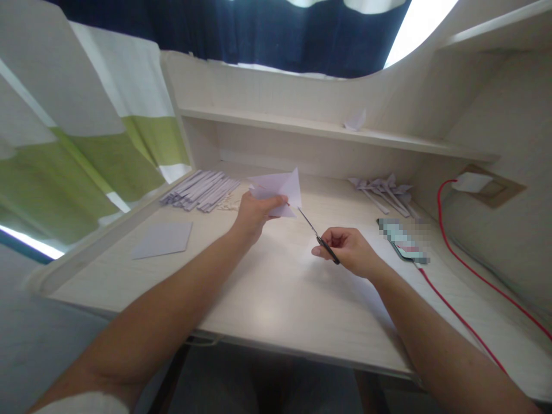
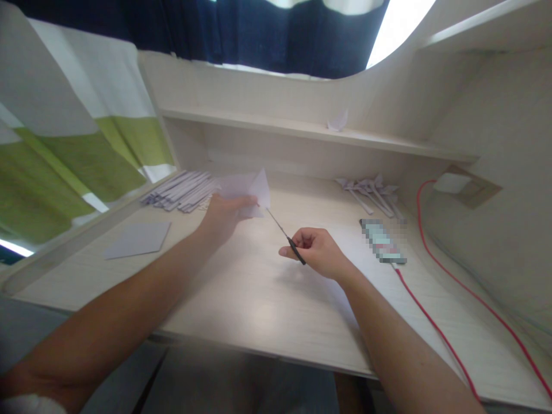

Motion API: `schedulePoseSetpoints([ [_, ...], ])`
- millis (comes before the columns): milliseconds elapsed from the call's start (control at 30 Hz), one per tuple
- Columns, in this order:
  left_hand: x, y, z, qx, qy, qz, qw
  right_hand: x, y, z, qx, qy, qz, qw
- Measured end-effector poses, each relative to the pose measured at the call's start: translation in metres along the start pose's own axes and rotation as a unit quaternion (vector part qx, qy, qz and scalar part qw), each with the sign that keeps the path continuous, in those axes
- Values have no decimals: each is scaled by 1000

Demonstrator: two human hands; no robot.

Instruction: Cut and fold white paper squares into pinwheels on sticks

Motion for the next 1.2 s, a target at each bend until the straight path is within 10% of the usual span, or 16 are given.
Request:
schedulePoseSetpoints([
  [1200, -4, 3, 0, -6, -10, -4, 1000, -1, 0, -2, 13, 6, -1, 1000],
])
Point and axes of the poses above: each hand's wrist, its own x-axis away from the middle knuckle, its own y-axis out of the back of the hand, z = x × y, the point moved 4 cm from there along -x, towards the middle knuckle, and after that the axes turned 15 degrees about y, right-handed, at the moved point
